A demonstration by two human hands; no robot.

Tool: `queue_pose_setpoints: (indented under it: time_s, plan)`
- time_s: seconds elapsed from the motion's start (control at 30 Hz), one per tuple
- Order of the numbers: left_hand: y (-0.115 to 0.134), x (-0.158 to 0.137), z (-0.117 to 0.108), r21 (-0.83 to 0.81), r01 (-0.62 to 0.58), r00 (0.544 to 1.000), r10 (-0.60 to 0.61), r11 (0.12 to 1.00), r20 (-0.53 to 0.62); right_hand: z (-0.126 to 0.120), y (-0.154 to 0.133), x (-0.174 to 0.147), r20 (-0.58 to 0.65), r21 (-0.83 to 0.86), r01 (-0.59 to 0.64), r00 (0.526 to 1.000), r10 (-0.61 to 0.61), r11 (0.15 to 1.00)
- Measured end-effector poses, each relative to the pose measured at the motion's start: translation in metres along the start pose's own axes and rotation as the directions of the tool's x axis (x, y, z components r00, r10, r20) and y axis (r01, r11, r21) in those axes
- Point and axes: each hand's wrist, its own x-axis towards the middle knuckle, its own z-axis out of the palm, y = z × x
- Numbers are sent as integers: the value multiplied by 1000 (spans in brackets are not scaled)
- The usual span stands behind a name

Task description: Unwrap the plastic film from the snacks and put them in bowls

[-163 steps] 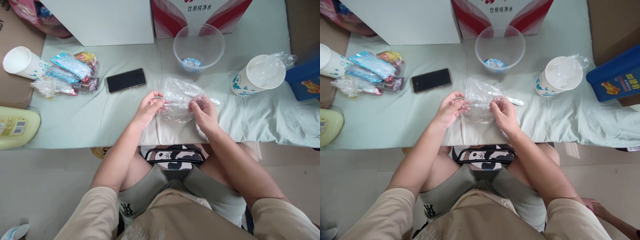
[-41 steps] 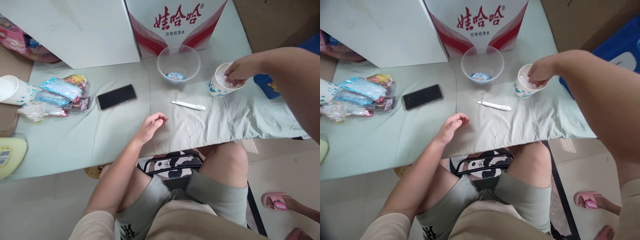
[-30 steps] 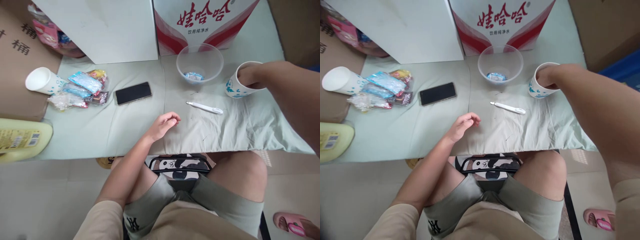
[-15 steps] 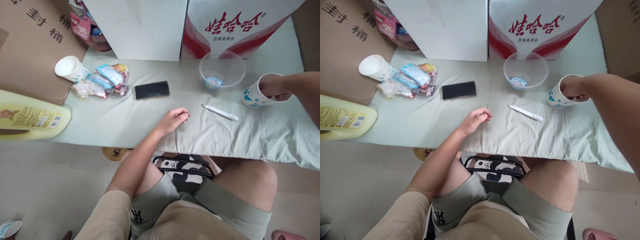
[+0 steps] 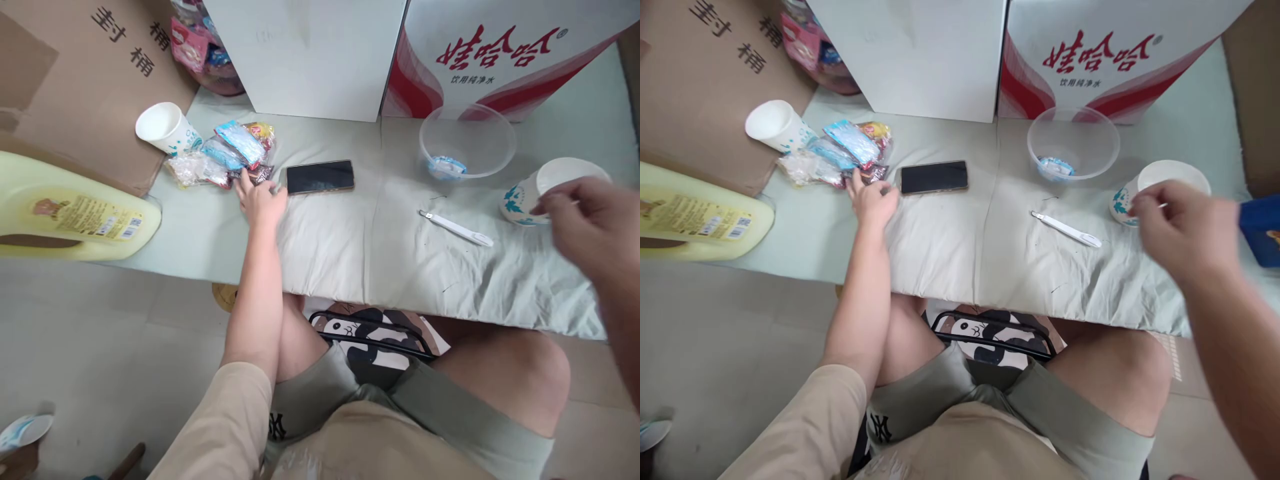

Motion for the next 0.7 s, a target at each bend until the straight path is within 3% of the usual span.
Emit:
queue_pose_setpoints:
  time_s: [0.1, 0.17, 0.23, 0.33, 0.43, 0.53, 0.6, 0.7]
  plan:
    - [-3, -1, 2, 55, -35, 998, 32, 998, 47, 25, -23, -33, 129, 150, -133, 985, 115, 980]
    - [3, -8, -2, 73, -52, 998, 51, 996, 23, 43, -29, -41, 165, 203, -139, 981, 106, 969]
    - [12, -19, -12, 76, -66, 998, 67, 995, -17, 60, -29, -45, 155, 202, -93, 986, 62, 975]
    - [25, -37, -32, 65, -103, 989, 109, 993, -96, 80, -22, -52, 79, 148, 70, 993, -82, 987]
    - [35, -57, -40, -14, -207, 974, 204, 978, -103, 96, -11, -57, 18, 38, 161, 987, -162, 986]
    - [44, -78, -26, -240, -265, 960, 280, 934, 27, 105, -1, -56, 36, -8, 187, 982, -187, 982]
    - [51, -91, -8, -423, -203, 941, 295, 883, 165, 106, 3, -53, 53, 22, 215, 975, -216, 976]
    - [62, -104, 16, -596, -57, 878, 325, 801, 353, 102, 0, -54, 14, 112, 193, 981, -196, 975]
